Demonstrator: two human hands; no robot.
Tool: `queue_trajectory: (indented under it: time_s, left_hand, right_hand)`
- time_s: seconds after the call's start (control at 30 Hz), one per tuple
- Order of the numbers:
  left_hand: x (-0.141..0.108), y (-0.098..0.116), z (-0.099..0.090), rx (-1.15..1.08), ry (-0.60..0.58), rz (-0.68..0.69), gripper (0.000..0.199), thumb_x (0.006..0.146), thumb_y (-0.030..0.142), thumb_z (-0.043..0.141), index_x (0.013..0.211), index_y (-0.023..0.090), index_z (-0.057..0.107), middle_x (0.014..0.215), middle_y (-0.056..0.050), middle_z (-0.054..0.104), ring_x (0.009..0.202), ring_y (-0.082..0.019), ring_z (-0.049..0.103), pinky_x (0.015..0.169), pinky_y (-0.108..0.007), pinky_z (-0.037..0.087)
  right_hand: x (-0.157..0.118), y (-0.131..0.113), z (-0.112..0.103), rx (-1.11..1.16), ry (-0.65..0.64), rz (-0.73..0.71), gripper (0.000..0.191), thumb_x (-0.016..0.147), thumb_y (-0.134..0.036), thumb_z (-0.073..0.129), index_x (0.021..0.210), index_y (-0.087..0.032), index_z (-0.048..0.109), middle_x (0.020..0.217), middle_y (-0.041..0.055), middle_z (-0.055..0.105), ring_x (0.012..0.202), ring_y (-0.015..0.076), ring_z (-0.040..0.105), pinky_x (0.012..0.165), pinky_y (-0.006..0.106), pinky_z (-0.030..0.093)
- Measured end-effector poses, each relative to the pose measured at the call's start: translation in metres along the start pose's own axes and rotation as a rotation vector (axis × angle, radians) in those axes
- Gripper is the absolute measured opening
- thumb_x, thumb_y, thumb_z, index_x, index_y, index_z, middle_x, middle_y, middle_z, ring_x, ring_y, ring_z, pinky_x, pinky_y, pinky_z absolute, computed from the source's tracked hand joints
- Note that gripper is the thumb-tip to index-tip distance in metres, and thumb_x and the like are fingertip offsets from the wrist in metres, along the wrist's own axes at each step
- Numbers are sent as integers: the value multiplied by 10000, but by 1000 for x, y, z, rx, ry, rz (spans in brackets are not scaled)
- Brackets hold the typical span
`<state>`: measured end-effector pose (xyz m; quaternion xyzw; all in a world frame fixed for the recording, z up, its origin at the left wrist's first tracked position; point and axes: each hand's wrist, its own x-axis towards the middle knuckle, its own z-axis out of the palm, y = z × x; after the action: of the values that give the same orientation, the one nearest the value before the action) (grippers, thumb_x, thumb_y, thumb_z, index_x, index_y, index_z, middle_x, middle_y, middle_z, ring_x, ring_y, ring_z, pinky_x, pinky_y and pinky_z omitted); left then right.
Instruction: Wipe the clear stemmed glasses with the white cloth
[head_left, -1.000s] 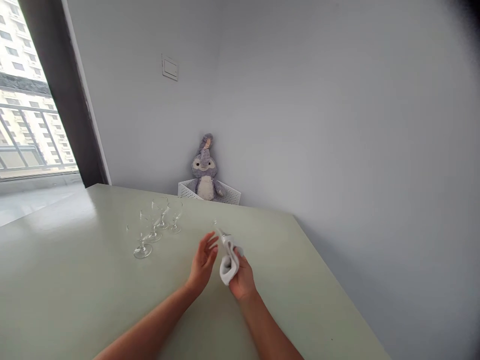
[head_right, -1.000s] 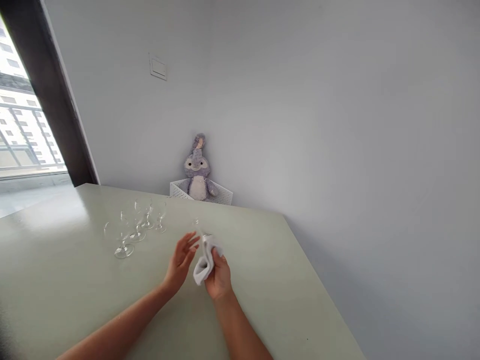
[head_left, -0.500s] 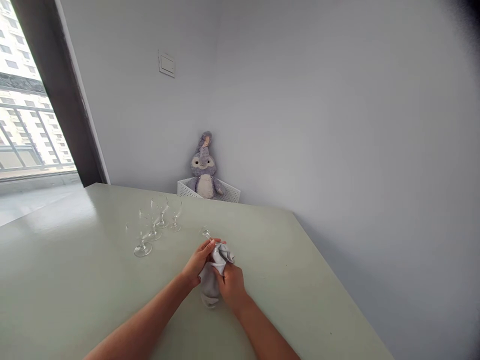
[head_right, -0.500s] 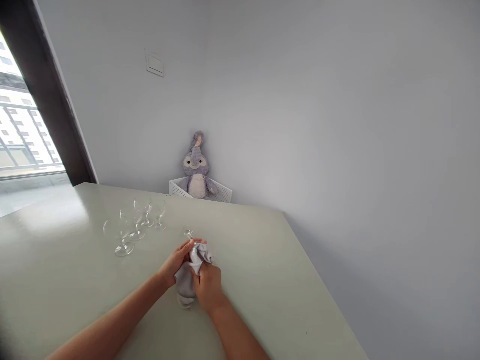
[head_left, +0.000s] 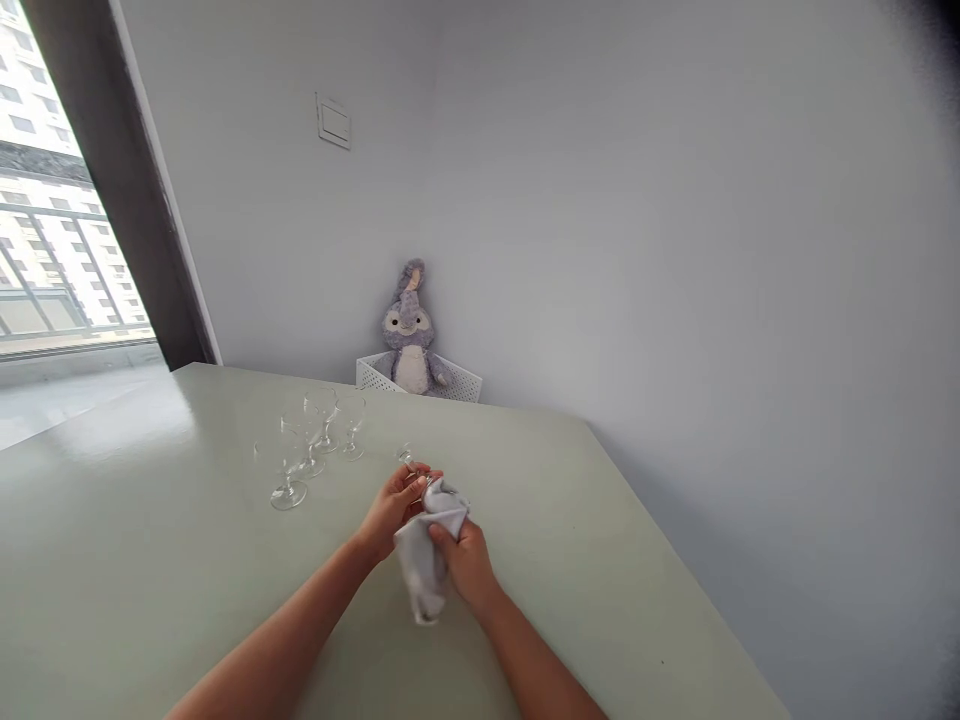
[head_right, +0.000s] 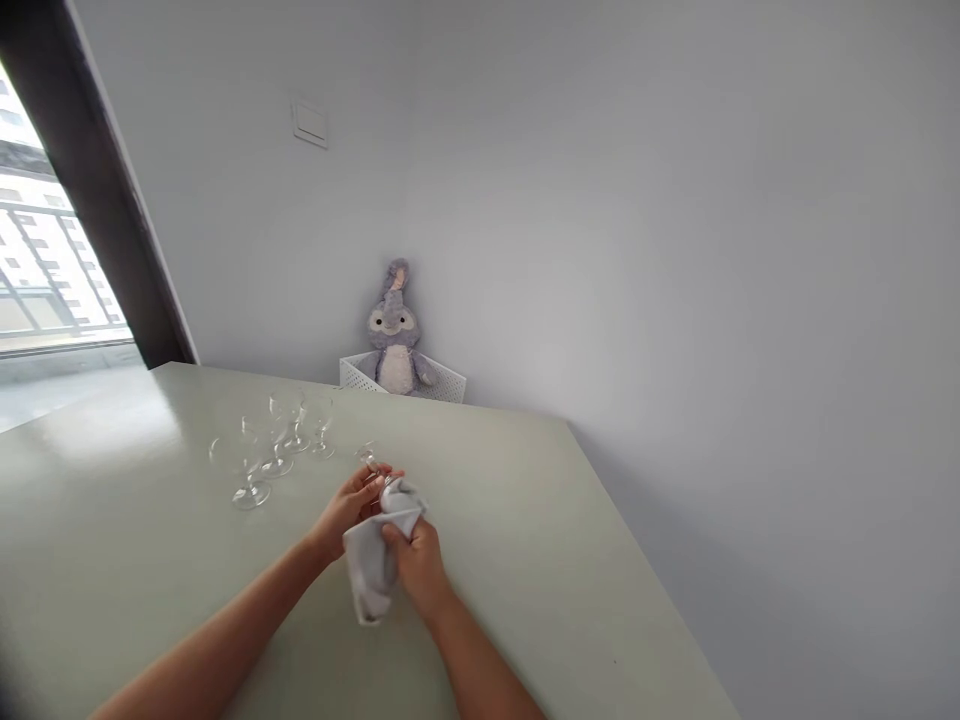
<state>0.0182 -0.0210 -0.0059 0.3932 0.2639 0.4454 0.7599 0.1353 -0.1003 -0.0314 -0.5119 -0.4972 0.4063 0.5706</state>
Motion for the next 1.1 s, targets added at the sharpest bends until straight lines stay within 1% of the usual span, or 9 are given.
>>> queue_trajectory:
  time_s: [0.13,0.2,0.3,0.4,0.67,0.73,0.83,0.93,1.1]
  left_hand:
    - [3,-5,0,135,133,16,256,700,382,623,856,187,567,824,-36,643,695,-148,597,621,-246,456]
    - [2,-4,2,90,124,61,277,708,364,618,922,195,572,914,-49,638,809,-163,595,696,-257,457]
    - [-1,-1,4,-18,-26,76,335,717,309,622,1031,208,561,1132,-81,572,1017,-197,532,843,-301,419]
    - [-4,3,4,21,-111,57,259,723,305,618,955,195,591,1133,-94,573,993,-200,535,834,-312,422]
    - [0,-1,1,273,83,-27,302,702,457,591,717,156,592,654,-13,579,605,-135,547,611,-278,463]
    - [-1,1,3,255,71,14,299,702,450,593,782,163,606,751,-29,610,674,-147,568,661,-281,461]
    - [-6,6,7,182,-45,58,339,716,413,594,978,198,595,1023,-63,607,849,-175,571,758,-288,441]
    - [-6,8,5,210,-100,74,318,721,402,592,954,186,602,1039,-71,598,879,-175,553,772,-282,436]
    - [2,-4,-2,267,72,-2,333,705,486,572,730,153,570,640,10,551,590,-113,525,600,-251,443]
  right_hand:
    - [-1,3,2,-213,-1,-79,258,673,-469,609,702,-215,646,670,20,610,650,176,528,610,253,410]
    - [1,0,1,-56,22,-29,283,701,-472,585,771,-203,639,657,8,602,606,157,522,574,248,407]
    - [6,-8,-3,357,12,155,346,729,-497,551,848,-178,608,599,-4,566,466,115,464,463,239,387]
    - [8,-14,-7,456,-42,247,359,735,-522,530,807,-177,600,521,-22,511,372,89,377,389,233,352]
    - [-1,-7,-4,-169,-26,-73,233,704,-406,604,785,-195,662,748,36,639,744,199,555,637,265,421]
    - [2,-7,-4,-25,9,-22,249,702,-409,610,803,-185,652,716,18,630,676,172,548,608,253,419]
    - [6,-10,-6,405,21,173,305,687,-426,635,838,-161,621,626,-1,600,512,116,496,501,226,397]
    - [7,-13,-6,614,-40,291,293,663,-426,664,788,-165,614,551,-16,569,428,91,446,441,213,368]
    - [2,-13,-1,202,-10,49,253,633,-359,701,776,-155,661,689,4,630,637,140,522,596,240,414]
